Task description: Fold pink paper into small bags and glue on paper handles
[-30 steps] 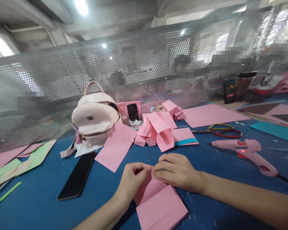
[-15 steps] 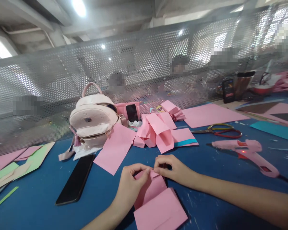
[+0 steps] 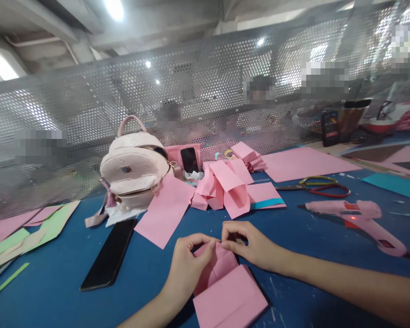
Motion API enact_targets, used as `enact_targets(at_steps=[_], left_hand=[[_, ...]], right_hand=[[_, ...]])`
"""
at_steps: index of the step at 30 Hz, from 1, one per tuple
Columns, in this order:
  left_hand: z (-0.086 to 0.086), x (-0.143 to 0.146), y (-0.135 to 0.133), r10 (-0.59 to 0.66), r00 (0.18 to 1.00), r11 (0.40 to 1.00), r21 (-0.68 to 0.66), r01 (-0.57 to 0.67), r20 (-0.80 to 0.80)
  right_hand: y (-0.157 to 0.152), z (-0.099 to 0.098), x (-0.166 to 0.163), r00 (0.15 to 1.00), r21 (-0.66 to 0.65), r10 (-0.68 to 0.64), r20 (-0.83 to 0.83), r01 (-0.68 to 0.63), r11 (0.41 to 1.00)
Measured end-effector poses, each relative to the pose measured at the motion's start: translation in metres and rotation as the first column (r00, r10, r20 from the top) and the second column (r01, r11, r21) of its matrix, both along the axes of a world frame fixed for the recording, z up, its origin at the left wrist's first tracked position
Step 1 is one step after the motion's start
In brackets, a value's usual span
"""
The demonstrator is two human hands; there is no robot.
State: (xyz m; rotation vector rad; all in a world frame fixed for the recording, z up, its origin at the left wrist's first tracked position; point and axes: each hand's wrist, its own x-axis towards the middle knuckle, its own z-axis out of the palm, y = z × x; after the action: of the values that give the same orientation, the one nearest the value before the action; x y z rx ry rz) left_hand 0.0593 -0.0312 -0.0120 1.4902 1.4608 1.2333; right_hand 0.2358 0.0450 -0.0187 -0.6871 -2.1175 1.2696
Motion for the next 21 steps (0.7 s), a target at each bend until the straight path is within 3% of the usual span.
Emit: enact_targets(at_steps=[8,15,21], left_hand=[[0.0034,-0.0015,0.0024,-0.025,0.997,1.000,-0.019,0.024,-0.074],[0.0024,-0.0008,0.0019,-0.037,0.983,0.995,-0.103,0.018,-0.181],[0.0029,0.0010,0.0014,-0.047,0.977,0.996,-0.084,0.030,-0.209]], right_hand=[[-0.0012,-0.0004,0.0022,0.999,0.080,0.048,-0.009,-0.048,0.996],[-0.0046,-0.0021,0.0034,0.999,0.152,0.035,0.013,-0.037,0.988],[-0.0098,-0.0008,0.0008,1.000,0.167,0.004,-0.001,-0.003,0.986]])
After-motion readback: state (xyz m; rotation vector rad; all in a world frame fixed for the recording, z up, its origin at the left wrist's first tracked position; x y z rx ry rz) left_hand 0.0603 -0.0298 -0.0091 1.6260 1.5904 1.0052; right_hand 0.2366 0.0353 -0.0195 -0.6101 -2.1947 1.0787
